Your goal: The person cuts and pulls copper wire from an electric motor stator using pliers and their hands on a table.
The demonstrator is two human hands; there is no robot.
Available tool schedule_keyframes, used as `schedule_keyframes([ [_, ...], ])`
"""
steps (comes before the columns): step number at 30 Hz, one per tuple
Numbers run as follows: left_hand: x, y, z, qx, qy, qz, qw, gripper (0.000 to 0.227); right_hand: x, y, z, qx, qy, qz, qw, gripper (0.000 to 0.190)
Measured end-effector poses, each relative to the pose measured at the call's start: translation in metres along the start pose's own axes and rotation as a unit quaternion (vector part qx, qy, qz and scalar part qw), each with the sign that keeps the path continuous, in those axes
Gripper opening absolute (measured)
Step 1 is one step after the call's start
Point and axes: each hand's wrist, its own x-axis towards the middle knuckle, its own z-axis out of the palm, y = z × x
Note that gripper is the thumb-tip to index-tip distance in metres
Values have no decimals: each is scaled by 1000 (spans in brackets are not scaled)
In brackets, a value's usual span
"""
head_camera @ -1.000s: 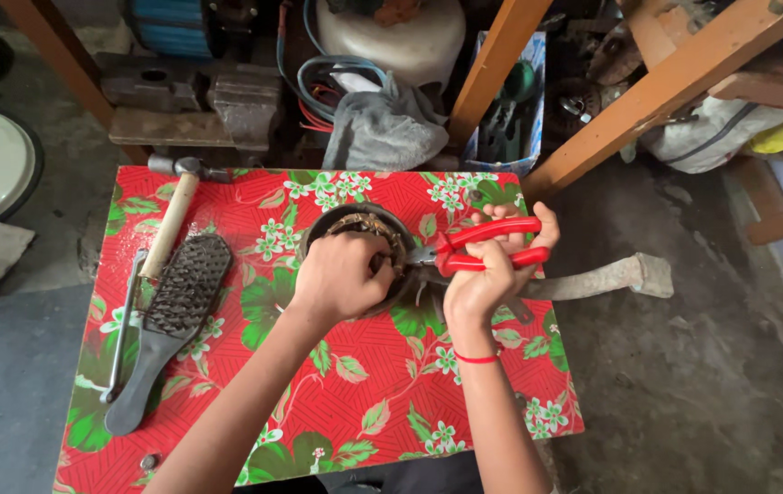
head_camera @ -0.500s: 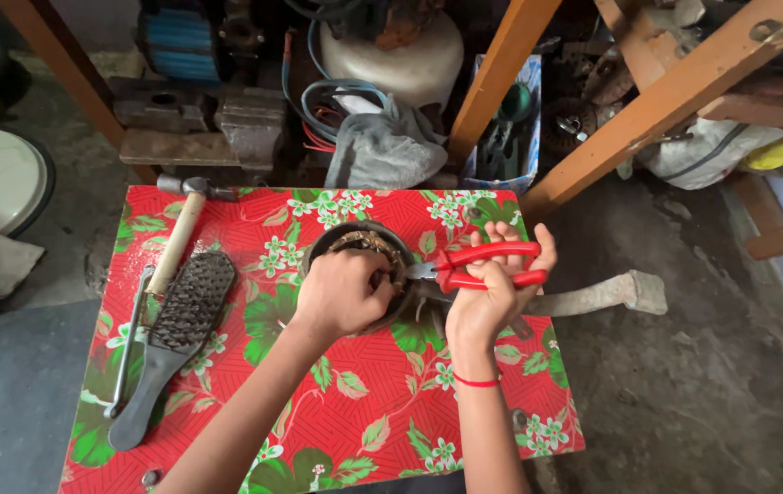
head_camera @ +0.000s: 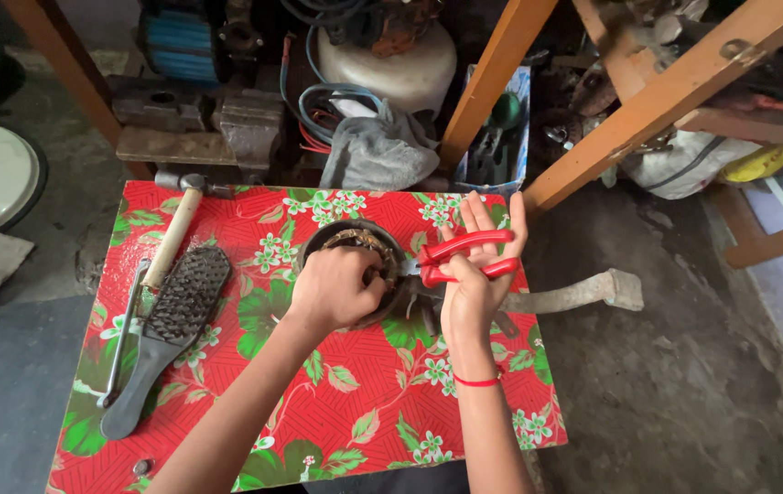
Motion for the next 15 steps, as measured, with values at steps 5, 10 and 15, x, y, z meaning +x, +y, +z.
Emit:
schedule_keyframes([
  [5,-2,2,-2,6,-8,-9,1000,27,-4,-2,1,22,24,4,999,106],
  [10,-1,2,-3,7,8,12,1000,32,-2,2,-2,28,42,5,999,101],
  [15,-1,3,-3,4,-3,-1,1000,32,1,5,-9,28,14,23,999,99],
])
